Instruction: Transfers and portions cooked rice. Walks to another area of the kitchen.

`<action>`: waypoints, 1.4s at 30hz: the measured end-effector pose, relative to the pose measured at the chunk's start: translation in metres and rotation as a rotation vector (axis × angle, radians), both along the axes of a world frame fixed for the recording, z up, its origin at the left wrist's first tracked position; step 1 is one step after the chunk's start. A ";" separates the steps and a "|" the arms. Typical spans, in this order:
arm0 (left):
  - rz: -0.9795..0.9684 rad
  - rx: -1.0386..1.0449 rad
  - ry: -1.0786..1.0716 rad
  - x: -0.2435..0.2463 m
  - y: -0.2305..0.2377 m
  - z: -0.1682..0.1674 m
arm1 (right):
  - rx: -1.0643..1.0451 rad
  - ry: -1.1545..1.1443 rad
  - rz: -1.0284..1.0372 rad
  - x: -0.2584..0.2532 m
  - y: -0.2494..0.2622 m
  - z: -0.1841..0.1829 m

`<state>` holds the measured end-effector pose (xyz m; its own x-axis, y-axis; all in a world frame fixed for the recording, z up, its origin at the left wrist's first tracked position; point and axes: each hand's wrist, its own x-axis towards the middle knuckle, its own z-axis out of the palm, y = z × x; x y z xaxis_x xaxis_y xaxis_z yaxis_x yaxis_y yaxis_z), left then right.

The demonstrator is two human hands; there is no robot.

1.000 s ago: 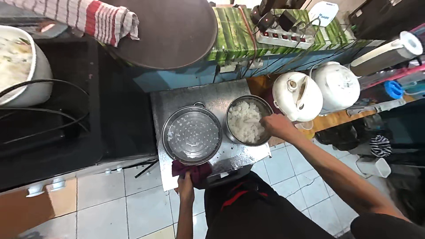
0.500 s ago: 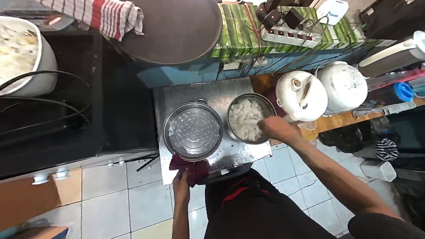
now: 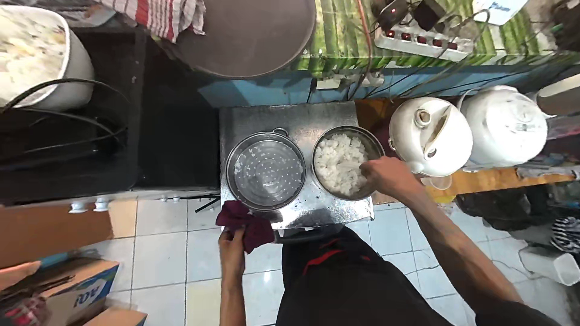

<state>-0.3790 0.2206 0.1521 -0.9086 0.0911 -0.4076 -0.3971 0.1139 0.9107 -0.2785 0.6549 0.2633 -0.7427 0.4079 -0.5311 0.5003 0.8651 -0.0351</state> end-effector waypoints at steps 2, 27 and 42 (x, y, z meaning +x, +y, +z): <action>-0.018 0.031 -0.007 0.012 0.032 0.008 | -0.033 0.011 0.026 0.004 0.000 0.005; -0.023 0.328 -0.085 0.121 0.242 -0.023 | -0.170 0.084 0.044 -0.079 0.030 -0.055; 0.077 0.305 -0.093 0.129 0.249 -0.022 | -0.118 0.001 0.173 -0.064 0.050 0.010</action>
